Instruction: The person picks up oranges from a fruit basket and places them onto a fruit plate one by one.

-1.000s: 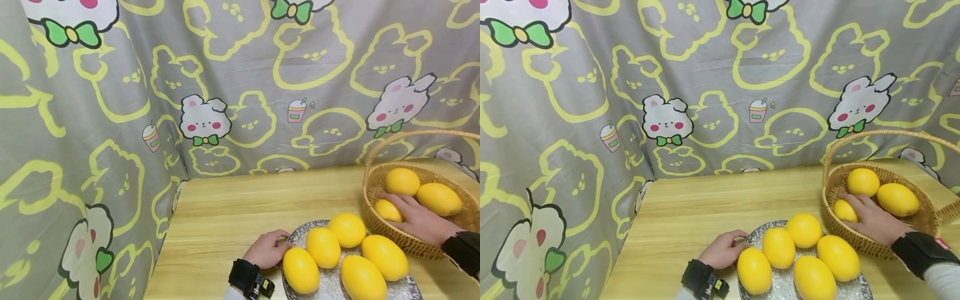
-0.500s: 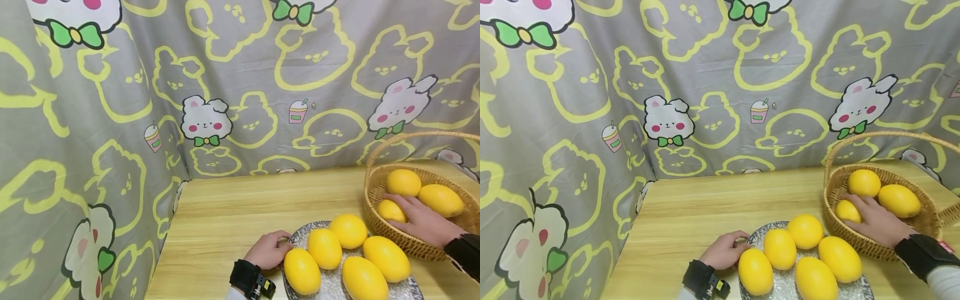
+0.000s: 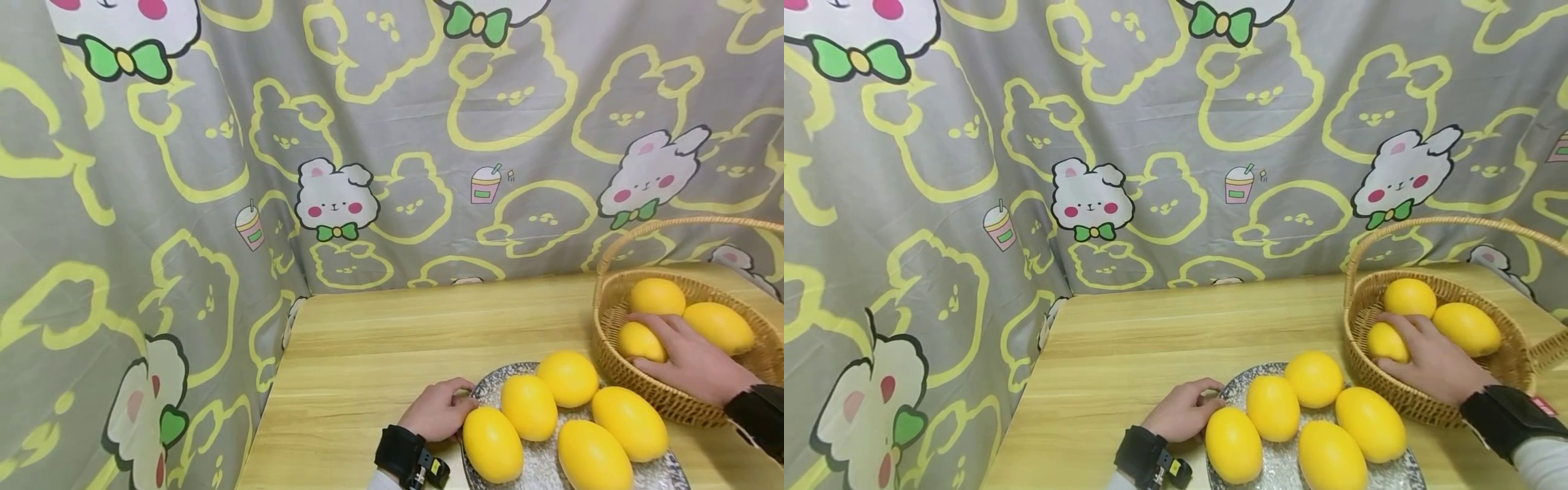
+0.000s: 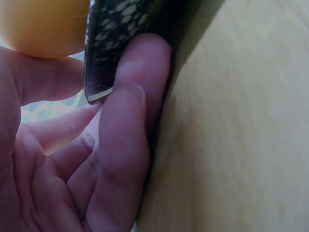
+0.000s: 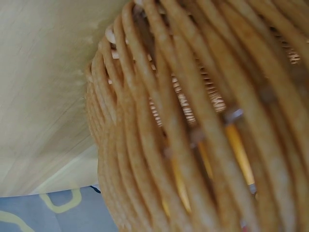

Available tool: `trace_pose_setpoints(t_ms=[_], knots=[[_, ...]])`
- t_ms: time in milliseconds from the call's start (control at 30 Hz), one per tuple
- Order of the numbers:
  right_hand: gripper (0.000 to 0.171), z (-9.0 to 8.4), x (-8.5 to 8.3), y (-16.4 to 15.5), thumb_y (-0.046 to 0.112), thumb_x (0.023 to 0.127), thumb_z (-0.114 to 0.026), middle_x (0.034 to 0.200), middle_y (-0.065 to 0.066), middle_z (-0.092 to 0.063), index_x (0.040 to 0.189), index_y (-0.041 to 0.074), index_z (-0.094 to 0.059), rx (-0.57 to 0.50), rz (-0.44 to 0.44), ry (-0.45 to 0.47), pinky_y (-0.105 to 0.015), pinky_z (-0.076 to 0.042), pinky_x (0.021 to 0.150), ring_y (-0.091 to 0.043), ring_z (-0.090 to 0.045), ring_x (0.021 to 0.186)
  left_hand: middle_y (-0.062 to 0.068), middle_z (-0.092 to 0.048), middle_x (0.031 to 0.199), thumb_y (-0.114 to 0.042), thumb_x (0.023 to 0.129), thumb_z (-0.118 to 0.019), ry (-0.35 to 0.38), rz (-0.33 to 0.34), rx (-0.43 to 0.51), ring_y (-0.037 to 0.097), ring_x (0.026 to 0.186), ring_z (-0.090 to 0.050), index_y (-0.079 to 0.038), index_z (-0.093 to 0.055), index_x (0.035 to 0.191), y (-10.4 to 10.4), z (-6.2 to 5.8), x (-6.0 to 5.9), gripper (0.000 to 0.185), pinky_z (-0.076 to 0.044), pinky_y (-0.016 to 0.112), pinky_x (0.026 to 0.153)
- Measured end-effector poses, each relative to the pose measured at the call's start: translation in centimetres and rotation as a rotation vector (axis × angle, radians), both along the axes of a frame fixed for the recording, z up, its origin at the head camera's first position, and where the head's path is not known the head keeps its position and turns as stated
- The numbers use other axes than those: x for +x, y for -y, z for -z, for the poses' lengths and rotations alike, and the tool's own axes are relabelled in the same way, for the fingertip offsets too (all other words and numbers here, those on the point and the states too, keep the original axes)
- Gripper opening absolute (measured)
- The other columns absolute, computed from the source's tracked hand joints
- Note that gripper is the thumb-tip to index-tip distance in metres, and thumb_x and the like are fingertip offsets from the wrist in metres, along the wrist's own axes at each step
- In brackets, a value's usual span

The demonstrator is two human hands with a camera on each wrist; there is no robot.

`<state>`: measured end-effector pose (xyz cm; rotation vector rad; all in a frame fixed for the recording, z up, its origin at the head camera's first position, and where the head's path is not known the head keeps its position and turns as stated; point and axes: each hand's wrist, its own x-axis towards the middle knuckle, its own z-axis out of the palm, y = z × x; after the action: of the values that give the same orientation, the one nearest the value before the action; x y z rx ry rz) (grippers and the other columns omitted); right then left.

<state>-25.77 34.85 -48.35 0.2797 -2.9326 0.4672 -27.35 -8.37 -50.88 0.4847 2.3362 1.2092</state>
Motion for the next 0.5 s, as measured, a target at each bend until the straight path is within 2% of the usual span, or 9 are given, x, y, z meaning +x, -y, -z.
trace_pose_setpoints(t_ms=[267,500], knots=[[0.072,0.02,0.01,-0.08,0.037,0.095,-0.075,0.134,-0.042,-0.042,0.146,-0.001,-0.041,-0.004,0.013,0.001,-0.067,-0.044,0.084,-0.055,-0.042,0.116,-0.005,-0.061,0.059,-0.036,0.103,-0.061,0.005,-0.007,0.007,0.011,0.046,-0.056,-0.022,-0.067,0.132,-0.01,-0.03,0.09,0.033,-0.047,0.024,0.049],[0.071,0.12,0.11,-0.03,0.036,0.092,-0.078,0.136,-0.039,-0.042,0.143,0.0,-0.044,-0.016,0.005,-0.058,-0.066,-0.043,0.088,-0.053,-0.041,0.118,-0.005,-0.062,0.059,-0.035,0.103,-0.061,0.004,-0.011,0.009,0.011,0.046,-0.056,-0.021,-0.067,0.132,-0.05,-0.02,0.13,0.033,-0.048,0.024,0.049]])
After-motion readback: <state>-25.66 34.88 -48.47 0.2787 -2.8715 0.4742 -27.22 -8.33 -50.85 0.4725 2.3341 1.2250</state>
